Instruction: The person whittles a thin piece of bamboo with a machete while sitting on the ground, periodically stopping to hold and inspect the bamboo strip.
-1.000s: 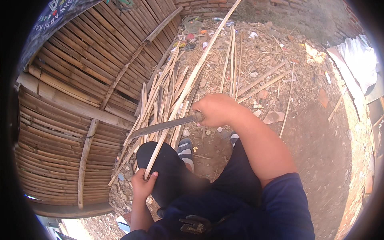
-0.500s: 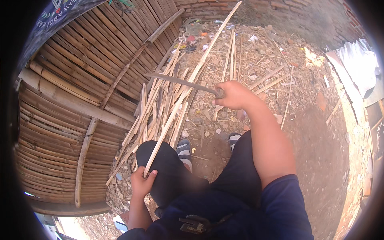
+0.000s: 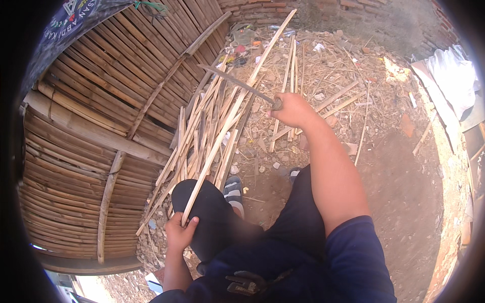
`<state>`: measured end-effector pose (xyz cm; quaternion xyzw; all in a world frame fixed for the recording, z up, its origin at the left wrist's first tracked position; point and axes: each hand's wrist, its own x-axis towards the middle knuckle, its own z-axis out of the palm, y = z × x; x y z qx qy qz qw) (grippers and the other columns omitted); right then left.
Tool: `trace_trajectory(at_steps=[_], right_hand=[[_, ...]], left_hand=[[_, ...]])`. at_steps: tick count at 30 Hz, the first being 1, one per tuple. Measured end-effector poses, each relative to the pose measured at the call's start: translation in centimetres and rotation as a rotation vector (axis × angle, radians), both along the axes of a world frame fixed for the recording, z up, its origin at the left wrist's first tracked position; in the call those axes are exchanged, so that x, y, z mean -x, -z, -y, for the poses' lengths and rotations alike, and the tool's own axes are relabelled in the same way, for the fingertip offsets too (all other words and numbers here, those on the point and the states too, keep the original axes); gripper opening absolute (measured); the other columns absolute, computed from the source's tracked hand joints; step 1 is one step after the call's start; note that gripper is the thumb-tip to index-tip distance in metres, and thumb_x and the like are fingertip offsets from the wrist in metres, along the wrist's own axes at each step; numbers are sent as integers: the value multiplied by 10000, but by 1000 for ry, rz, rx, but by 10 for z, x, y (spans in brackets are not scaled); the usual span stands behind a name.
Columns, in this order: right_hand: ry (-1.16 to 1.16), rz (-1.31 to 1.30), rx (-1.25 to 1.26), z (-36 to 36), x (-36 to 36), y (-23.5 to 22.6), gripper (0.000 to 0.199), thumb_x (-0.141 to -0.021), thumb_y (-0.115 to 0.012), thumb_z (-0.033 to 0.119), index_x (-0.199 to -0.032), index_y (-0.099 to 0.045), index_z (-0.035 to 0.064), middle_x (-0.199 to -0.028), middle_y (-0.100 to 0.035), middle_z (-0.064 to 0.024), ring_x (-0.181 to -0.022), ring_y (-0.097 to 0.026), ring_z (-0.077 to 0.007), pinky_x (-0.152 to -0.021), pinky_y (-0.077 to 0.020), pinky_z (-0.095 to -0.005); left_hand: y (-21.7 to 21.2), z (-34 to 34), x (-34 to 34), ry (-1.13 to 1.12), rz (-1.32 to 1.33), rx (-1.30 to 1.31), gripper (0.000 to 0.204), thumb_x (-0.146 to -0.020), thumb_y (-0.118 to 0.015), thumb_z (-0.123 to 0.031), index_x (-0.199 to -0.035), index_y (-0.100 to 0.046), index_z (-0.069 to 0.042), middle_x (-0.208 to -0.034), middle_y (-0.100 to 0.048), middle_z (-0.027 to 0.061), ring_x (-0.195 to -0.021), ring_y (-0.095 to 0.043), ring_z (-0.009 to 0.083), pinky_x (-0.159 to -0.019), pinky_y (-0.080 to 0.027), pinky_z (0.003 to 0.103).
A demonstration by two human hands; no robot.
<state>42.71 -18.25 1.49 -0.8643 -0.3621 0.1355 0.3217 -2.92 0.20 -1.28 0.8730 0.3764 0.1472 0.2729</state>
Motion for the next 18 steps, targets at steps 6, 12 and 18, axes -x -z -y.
trace_trajectory(at_steps=[6,12,18], right_hand=[[-195,123,15,1,21,1,473,-838,-816,377,-1166,-719,50,-974,-730,-242,-968,-705,-424,-855,-552,-482],[-506,241,195,-32,88,-9,390,-833,-803,347,-1117,-735,89,-909,-730,-220,-911,-709,-433,-827,-565,-496],[-506,227,166,-38,85,-10,376,-827,-806,336,-1096,-740,82,-885,-728,-218,-887,-715,-422,-801,-570,-481]], left_hand=[[-3,-2,-1,23,-6,40,373,-828,-873,-326,-777,-649,-32,-597,-620,79,-543,-603,174,-543,-482,336],[3,-4,3,15,8,33,374,-831,-872,-320,-771,-641,-32,-589,-607,73,-536,-579,166,-540,-475,335],[-6,5,-1,-14,9,15,367,-831,-867,-321,-785,-648,-31,-588,-605,84,-532,-588,187,-545,-480,352]])
